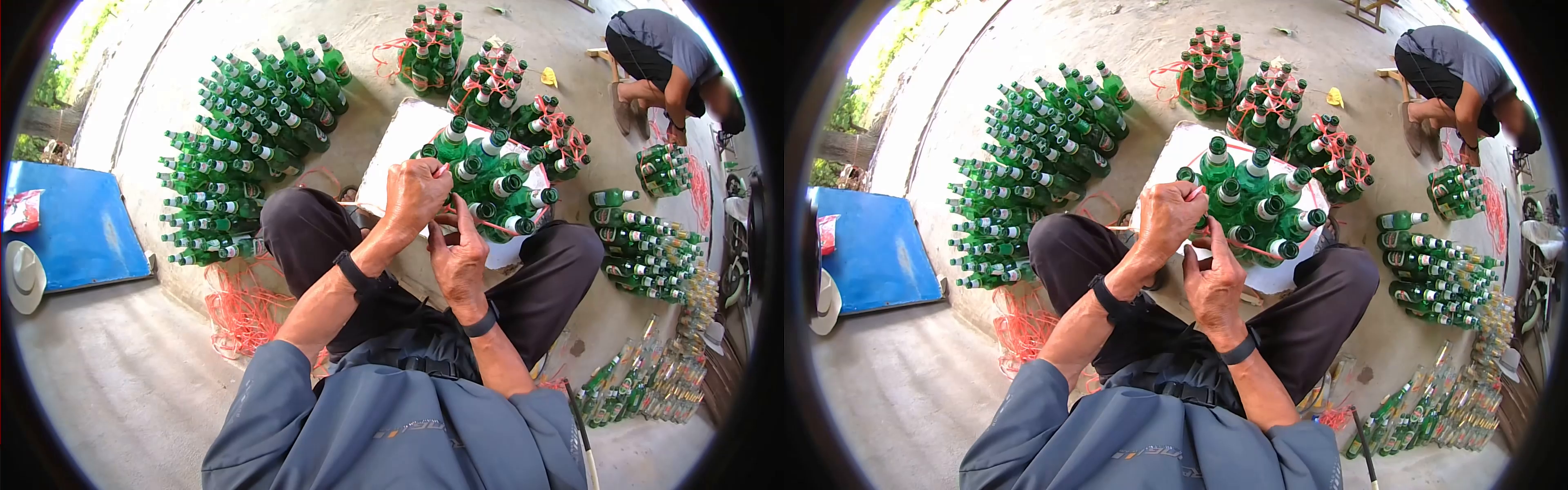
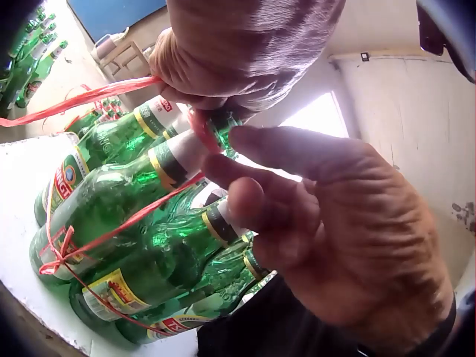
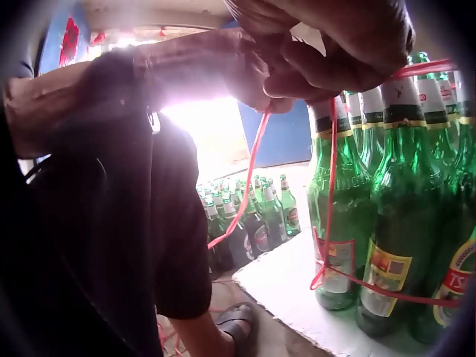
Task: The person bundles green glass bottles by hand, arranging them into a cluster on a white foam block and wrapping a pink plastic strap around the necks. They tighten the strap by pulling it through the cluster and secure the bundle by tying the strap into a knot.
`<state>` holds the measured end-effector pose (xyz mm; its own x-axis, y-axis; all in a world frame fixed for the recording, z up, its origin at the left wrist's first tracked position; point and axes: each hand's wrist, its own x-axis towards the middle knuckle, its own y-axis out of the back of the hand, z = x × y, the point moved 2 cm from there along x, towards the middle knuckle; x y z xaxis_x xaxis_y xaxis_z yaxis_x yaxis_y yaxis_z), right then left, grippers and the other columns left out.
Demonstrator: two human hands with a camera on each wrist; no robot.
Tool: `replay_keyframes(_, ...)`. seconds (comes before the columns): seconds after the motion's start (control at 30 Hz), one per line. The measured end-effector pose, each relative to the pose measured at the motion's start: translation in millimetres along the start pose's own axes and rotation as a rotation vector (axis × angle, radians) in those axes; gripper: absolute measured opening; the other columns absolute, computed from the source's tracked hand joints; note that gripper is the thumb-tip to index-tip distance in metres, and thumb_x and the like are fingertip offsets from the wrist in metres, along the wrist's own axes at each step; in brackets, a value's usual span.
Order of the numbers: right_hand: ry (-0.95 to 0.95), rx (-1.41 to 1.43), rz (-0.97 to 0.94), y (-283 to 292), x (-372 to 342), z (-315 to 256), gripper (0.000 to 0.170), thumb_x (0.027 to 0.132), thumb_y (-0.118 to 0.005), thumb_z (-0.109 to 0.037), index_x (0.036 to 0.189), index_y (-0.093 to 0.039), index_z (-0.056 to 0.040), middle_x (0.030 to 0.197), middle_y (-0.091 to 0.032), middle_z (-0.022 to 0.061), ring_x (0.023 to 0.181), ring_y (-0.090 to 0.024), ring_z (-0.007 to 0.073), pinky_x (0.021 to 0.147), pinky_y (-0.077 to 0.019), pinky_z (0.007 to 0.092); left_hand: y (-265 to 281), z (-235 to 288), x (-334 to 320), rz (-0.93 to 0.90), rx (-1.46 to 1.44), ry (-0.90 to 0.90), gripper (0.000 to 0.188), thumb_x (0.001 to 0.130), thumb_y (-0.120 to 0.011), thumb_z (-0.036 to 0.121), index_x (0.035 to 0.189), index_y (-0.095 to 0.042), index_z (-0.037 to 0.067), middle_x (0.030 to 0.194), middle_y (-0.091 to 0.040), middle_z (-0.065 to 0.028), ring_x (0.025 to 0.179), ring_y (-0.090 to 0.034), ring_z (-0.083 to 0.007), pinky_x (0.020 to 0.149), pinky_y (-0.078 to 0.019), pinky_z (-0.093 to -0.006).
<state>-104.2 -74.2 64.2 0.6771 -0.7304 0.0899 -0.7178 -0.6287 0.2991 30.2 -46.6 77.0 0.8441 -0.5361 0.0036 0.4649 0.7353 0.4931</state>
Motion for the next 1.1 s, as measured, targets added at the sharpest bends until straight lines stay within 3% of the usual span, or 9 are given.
replay_keyframes(0.03, 0.019, -0.007, -0.002, -1, 2, 1, 0.054, 0.084, -0.074, 0.005, 0.135, -0.058, 0.0019, 0.097, -0.074, 0.0177, 0.073, -0.074, 0.0254, 0.060, -0.0566, 0.0339, -1, -1, -1, 0.014, 0.004, 0.026, 0.022, 0.086, -0.068, 0.016, 0.072, -0.070, 0.000, 0.057, -0.063, -0.0164, 0.053, -0.067, -0.0258, 0.054, -0.0509, -0.0388)
replay_keyframes(0.33, 0.096, -0.121, -0.069, -6, 23, 18, 0.050, 0.082, -0.074, 0.005, 0.130, -0.060, 0.0018, 0.087, -0.072, 0.0185, 0.077, -0.073, 0.0327, 0.069, -0.0562, 0.0407, -12, -16, -10, 0.221, -0.119, 0.054, 0.015, 0.083, -0.070, 0.013, 0.086, -0.072, -0.001, 0.067, -0.068, -0.0138, 0.059, -0.066, -0.0228, 0.062, -0.0539, -0.0351)
replay_keyframes(0.43, 0.338, -0.299, 0.009, -6, 26, 12, 0.044, 0.084, -0.072, 0.004, 0.127, -0.062, 0.0025, 0.086, -0.072, 0.0186, 0.075, -0.072, 0.0337, 0.067, -0.0558, 0.0415, -13, -20, -11, 0.261, -0.175, 0.051, 0.014, 0.082, -0.070, 0.011, 0.088, -0.072, -0.001, 0.068, -0.068, -0.0131, 0.059, -0.065, -0.0204, 0.062, -0.0537, -0.0345)
replay_keyframes(0.57, 0.358, -0.310, -0.005, -6, 28, 11, 0.040, 0.086, -0.071, 0.003, 0.125, -0.062, 0.0024, 0.086, -0.072, 0.0186, 0.075, -0.072, 0.0348, 0.066, -0.0558, 0.0416, -12, -23, -16, 0.307, -0.172, 0.037, 0.012, 0.083, -0.071, 0.009, 0.089, -0.071, -0.001, 0.069, -0.068, -0.0108, 0.060, -0.063, -0.0145, 0.061, -0.0525, -0.0319)
replay_keyframes(0.77, 0.378, -0.308, -0.009, -5, 29, 10, 0.041, 0.087, -0.071, 0.001, 0.126, -0.061, 0.0014, 0.087, -0.072, 0.0179, 0.076, -0.072, 0.0345, 0.067, -0.0558, 0.0415, -11, -34, -31, 0.288, -0.543, 0.137, 0.013, 0.089, -0.070, 0.008, 0.093, -0.073, -0.004, 0.072, -0.069, -0.0015, 0.067, -0.058, -0.0046, 0.061, -0.0495, -0.0249)
replay_keyframes(1.1, 0.404, -0.411, 0.024, -5, 29, 10, 0.038, 0.089, -0.073, -0.008, 0.124, -0.062, -0.0005, 0.087, -0.073, 0.0160, 0.073, -0.072, 0.0327, 0.062, -0.0551, 0.0409, 0, -43, -34, 0.251, -0.600, 0.251, 0.018, 0.089, -0.073, 0.010, 0.097, -0.074, -0.005, 0.076, -0.069, 0.0004, 0.067, -0.055, -0.0033, 0.059, -0.0445, -0.0208)
